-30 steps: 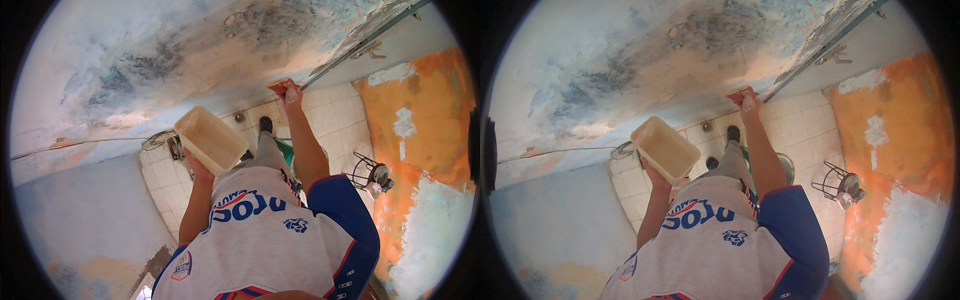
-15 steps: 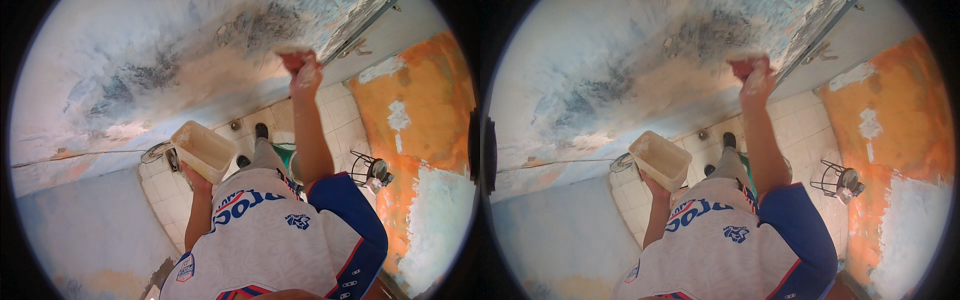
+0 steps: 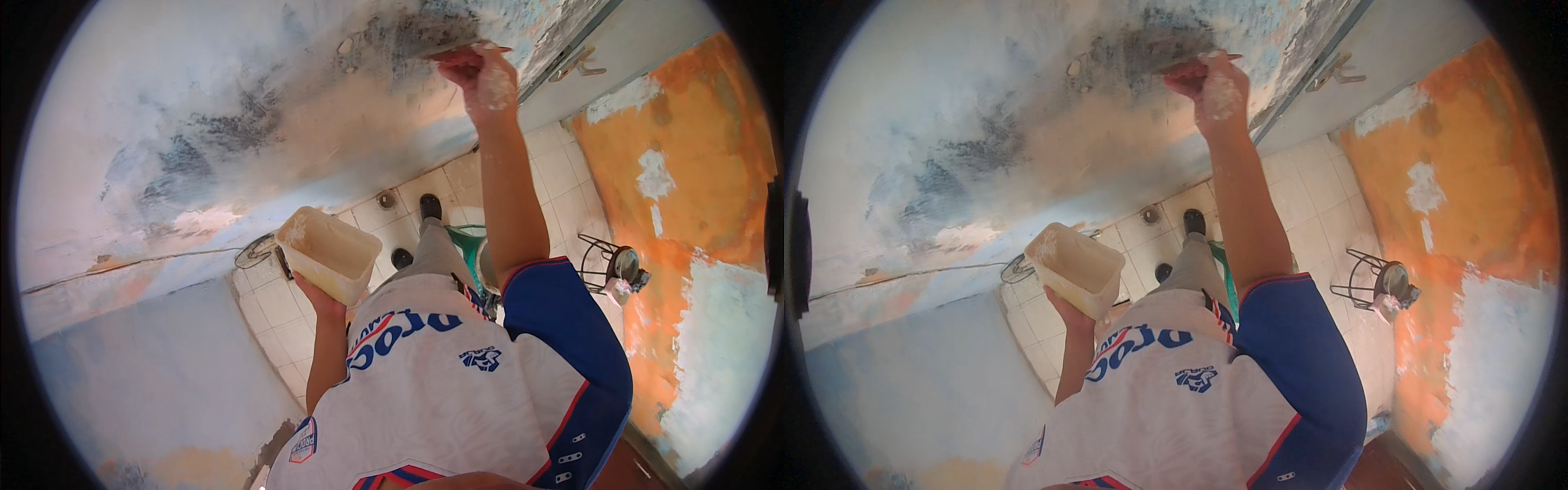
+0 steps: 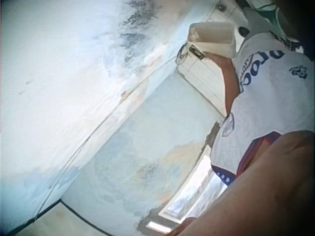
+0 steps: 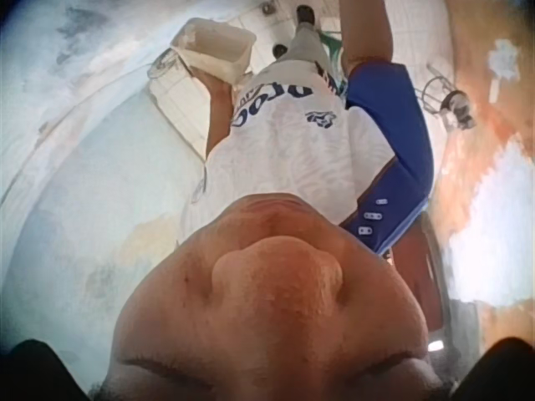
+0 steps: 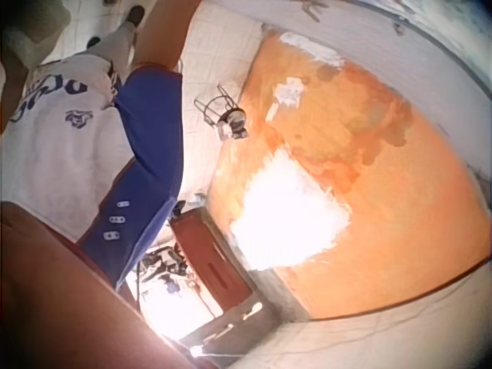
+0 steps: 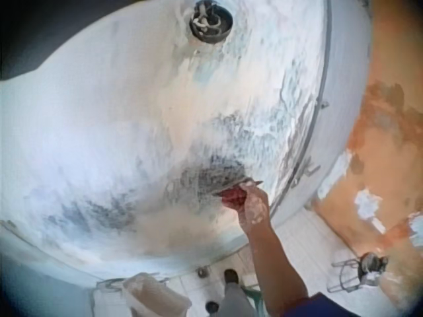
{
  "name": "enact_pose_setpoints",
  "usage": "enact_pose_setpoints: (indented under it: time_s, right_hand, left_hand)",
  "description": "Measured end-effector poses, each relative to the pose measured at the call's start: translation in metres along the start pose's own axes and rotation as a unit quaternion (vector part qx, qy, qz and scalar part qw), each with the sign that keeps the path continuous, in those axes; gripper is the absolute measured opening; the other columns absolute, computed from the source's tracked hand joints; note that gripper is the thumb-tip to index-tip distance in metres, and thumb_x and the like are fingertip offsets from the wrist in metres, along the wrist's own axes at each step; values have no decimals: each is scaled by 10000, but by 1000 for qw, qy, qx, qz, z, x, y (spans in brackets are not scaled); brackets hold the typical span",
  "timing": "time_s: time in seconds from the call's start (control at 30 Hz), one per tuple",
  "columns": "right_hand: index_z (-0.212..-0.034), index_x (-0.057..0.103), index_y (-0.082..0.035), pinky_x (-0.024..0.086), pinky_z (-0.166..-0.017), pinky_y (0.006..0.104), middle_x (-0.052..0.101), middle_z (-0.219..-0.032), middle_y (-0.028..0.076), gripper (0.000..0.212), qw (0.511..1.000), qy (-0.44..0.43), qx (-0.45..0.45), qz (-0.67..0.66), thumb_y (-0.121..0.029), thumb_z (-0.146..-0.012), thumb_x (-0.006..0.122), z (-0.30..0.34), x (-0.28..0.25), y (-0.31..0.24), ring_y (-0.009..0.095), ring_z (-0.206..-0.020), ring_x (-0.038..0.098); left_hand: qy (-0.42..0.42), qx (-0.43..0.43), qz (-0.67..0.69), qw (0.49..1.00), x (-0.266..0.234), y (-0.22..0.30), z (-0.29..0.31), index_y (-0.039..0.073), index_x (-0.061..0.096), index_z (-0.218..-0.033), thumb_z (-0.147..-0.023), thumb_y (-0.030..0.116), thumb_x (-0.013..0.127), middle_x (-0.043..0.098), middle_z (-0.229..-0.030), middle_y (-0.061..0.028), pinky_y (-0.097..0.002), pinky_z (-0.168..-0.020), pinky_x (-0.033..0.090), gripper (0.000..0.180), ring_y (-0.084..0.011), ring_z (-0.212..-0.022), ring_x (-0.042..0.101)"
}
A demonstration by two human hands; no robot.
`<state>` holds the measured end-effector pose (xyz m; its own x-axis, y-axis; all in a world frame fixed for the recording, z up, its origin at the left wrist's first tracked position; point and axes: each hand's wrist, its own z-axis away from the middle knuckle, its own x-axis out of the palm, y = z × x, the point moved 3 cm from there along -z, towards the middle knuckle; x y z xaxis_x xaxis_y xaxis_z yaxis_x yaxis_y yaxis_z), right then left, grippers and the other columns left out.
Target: The person applies plaster or joint compound to a wall and ceiling area using a red spreader, dipping it into a plastic container for more material.
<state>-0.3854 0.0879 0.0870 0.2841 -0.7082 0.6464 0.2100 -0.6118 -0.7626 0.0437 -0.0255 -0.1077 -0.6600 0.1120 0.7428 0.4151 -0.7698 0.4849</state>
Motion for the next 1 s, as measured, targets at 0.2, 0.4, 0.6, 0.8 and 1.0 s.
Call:
enact_pose_setpoints:
  time_s: [0.2,0.4,0.6,0.8,1.0]
  right_hand:
    - [-975,614,-27,609,-686,390,692,-922,116,169,982,178,52,38,-165,-926,528,37,-90,89,242,-743,692]
    - [-928,577,34,591,-536,368,630,-733,140,244,976,182,100,61,-206,-972,594,-39,-118,142,221,-603,650]
    - [-894,599,40,595,-731,394,655,-839,154,218,999,26,-7,31,-172,-926,562,-20,2,-19,275,-773,663]
    - [-1016,630,-37,613,-705,332,666,-935,58,204,991,119,59,-34,-105,-857,521,38,-94,73,164,-772,670]
    - [-865,592,21,615,-586,351,688,-862,159,275,972,173,127,92,-222,-993,569,0,-186,202,230,-649,682]
  left_hand:
    - [4,32,15,999,7,6,-4,170,346,-1508,-994,651,277,415,-1510,-61,-445,-1124,383,707,-295,-1371,414]
    - [16,26,16,999,2,7,-1,168,341,-1507,-996,643,289,424,-1500,-62,-455,-1116,392,700,-293,-1358,428]
    - [42,21,-6,999,7,4,7,158,378,-1480,-1006,607,308,462,-1462,-63,-446,-1101,411,657,-285,-1327,461]
    - [21,17,13,1000,10,4,-6,169,342,-1514,-1003,644,266,407,-1520,-61,-441,-1133,372,702,-292,-1376,410]
    - [26,-12,17,999,-15,-7,-18,164,318,-1526,-1012,632,251,393,-1534,-60,-437,-1144,356,698,-293,-1393,393]
